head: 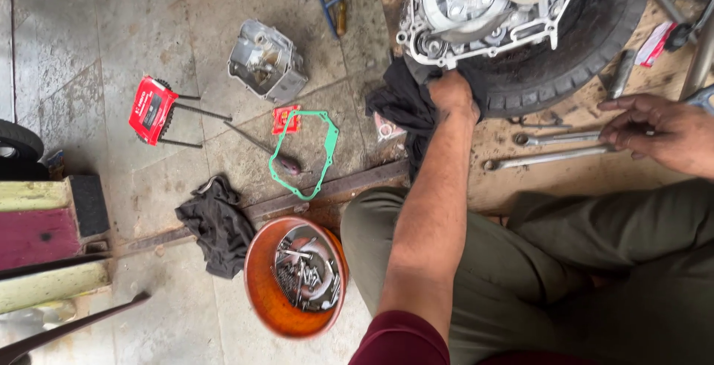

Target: The person sits on the floor of a motorcycle repair workshop and applies sealant from a tube onto a rubber gasket, then fits the gasket onto a motorcycle engine case. They use a wrench on the engine fasteners, wipe parts with a black cloth, and reposition the engine assembly on a tire while continuing to work on it by hand.

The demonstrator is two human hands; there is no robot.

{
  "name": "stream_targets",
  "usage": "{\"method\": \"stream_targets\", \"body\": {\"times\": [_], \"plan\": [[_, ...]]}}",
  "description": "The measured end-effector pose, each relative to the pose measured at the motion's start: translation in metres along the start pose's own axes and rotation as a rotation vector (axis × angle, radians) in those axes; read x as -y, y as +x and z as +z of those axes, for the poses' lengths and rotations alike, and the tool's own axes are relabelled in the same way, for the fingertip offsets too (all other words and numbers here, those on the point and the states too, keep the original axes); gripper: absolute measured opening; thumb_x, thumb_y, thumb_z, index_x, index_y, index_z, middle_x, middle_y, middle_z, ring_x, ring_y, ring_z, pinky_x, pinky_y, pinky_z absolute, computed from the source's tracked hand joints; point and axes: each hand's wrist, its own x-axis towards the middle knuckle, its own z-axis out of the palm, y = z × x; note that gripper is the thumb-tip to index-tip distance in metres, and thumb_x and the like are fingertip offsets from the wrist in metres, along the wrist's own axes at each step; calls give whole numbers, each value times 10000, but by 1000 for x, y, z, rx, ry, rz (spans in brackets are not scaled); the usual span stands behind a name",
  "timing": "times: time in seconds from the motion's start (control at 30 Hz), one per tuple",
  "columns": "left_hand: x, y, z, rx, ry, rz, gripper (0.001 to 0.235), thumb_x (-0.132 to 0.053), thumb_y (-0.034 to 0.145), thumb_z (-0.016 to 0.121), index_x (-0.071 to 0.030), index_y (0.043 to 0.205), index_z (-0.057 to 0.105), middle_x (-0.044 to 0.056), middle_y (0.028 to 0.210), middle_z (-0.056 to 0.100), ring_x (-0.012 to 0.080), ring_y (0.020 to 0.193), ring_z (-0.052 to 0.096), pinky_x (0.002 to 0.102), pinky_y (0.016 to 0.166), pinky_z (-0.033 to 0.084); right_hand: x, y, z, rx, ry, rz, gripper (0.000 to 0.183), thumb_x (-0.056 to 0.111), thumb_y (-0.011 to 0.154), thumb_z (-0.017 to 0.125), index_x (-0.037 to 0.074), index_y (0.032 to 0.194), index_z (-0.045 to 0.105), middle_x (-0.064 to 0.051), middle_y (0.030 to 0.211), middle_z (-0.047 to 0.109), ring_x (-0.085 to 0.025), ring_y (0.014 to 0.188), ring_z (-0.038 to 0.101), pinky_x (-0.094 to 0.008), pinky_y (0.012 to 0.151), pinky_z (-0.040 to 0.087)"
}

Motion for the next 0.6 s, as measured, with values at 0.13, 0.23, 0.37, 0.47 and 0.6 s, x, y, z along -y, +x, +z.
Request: {"method": "stream_targets", "body": {"times": [0.13,0.23,0.37,0.47,0.6], "plan": [[-2,-30,-34,1,-431,13,444,-335,1084,509,-28,1401,560,183,1359,602,262,1097,583,572,954,404,-16,-5,0,-2,27,-1,586,59,956,633,99,1523,493,-119,1158,769,-203,1010,718,-369,776,594],[-108,-155,-21,-71,-486,-154,484,-425,1082,526,-134,1469,542,56,1391,581,174,1178,498,433,1020,369,14,-17,-7,-20,-15,11,560,125,974,660,113,1512,506,-105,1158,772,-207,1019,731,-366,803,606],[-93,-155,-20,8,-230,177,550,-292,958,689,106,1316,563,236,1195,674,319,1088,671,447,1022,531,38,-27,-6,-35,-134,20,556,205,972,697,132,1493,517,-80,1140,786,-194,1057,751,-348,912,603],[-91,-136,-25,61,-95,284,478,-241,936,675,7,1322,540,157,1180,712,231,1089,674,383,1035,496,37,-26,-10,-19,-180,-25,548,251,972,694,121,1476,525,-86,1110,797,-198,1076,750,-350,971,589],[-103,-132,-25,-45,466,351,470,-291,1049,675,175,1108,653,291,1010,685,324,823,651,536,897,528,47,-33,-11,-15,-216,-13,541,292,974,701,135,1465,536,-80,1122,787,-202,1097,742,-363,988,585]]}}
